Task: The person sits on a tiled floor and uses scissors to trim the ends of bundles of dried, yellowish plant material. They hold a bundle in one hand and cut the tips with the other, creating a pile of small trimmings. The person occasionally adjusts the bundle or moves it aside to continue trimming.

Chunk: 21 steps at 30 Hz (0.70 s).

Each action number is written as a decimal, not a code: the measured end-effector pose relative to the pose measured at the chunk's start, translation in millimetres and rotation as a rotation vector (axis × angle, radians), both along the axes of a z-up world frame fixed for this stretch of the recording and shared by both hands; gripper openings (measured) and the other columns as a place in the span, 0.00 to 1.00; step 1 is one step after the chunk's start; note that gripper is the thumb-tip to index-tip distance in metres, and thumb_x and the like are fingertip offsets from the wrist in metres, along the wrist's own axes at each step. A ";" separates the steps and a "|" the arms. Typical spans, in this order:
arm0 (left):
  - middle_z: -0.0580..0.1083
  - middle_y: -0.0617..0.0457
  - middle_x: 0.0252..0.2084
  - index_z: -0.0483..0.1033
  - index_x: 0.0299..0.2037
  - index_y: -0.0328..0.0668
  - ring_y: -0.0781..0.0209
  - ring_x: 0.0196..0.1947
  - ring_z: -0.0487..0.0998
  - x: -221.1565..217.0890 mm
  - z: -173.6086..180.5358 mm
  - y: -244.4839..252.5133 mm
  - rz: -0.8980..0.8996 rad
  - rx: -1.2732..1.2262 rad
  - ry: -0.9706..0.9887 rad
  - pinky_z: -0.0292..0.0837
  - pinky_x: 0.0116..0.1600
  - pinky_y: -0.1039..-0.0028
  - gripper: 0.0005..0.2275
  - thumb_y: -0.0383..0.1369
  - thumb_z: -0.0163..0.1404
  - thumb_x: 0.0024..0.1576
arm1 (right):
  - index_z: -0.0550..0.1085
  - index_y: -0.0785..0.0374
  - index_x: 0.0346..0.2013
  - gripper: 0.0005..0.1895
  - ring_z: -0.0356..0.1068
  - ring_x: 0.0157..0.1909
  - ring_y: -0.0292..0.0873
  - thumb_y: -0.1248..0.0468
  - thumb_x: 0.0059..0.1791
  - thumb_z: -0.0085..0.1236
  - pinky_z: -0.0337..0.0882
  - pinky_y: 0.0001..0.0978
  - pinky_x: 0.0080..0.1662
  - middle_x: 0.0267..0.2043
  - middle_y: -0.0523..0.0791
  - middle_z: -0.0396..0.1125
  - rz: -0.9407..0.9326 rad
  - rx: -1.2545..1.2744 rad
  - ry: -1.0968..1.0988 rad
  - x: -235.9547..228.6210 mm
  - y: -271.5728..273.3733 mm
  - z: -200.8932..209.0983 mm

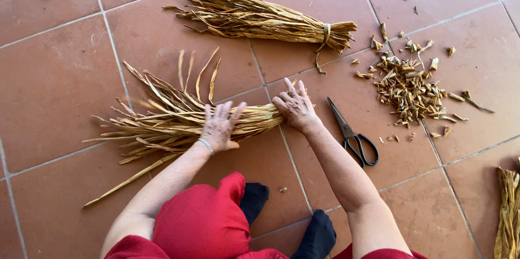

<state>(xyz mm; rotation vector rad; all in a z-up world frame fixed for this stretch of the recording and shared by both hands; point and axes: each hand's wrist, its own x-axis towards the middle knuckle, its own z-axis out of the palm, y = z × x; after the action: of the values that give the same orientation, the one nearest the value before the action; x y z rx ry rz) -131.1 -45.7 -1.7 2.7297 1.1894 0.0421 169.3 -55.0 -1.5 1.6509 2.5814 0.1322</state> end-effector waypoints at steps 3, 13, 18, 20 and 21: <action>0.61 0.50 0.63 0.37 0.75 0.54 0.44 0.67 0.59 -27.7 2.9 6.1 0.123 -0.076 -0.018 0.41 0.69 0.27 0.66 0.52 0.73 0.26 | 0.71 0.49 0.52 0.26 0.52 0.72 0.58 0.60 0.39 0.64 0.47 0.61 0.69 0.51 0.44 0.68 -0.036 -0.012 0.034 -2.2 -2.8 4.0; 0.71 0.48 0.48 0.55 0.69 0.52 0.47 0.50 0.74 -47.3 -13.5 38.8 -0.058 -0.100 0.098 0.71 0.57 0.57 0.46 0.34 0.68 0.38 | 0.71 0.50 0.52 0.24 0.64 0.55 0.51 0.63 0.41 0.63 0.59 0.49 0.60 0.48 0.43 0.68 -0.038 0.044 0.211 0.4 -15.3 29.2; 0.73 0.51 0.36 0.72 0.53 0.50 0.53 0.38 0.76 -21.7 48.8 118.9 -0.145 0.393 -0.089 0.74 0.43 0.65 0.19 0.23 0.57 0.51 | 0.70 0.50 0.59 0.27 0.62 0.61 0.51 0.61 0.46 0.66 0.56 0.59 0.64 0.56 0.44 0.67 -0.059 0.425 0.168 20.5 18.6 88.9; 0.72 0.51 0.35 0.75 0.53 0.51 0.52 0.37 0.74 -3.3 89.7 148.8 -0.157 0.605 -0.264 0.71 0.42 0.62 0.14 0.25 0.54 0.57 | 0.68 0.52 0.61 0.32 0.60 0.65 0.51 0.57 0.44 0.70 0.54 0.62 0.65 0.60 0.46 0.65 -0.070 0.502 0.153 36.3 32.8 133.0; 0.72 0.52 0.35 0.76 0.53 0.51 0.53 0.37 0.74 9.0 107.3 162.5 -0.153 0.669 -0.300 0.70 0.42 0.63 0.12 0.25 0.52 0.60 | 0.67 0.55 0.61 0.37 0.59 0.65 0.52 0.54 0.40 0.72 0.51 0.66 0.64 0.62 0.48 0.64 -0.084 0.523 0.147 44.7 36.7 155.6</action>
<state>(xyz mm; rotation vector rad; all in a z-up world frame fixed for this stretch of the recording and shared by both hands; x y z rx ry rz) -122.1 116.8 105.6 3.1804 1.0039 0.9529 214.1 -18.2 154.1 1.9870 2.7366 0.7659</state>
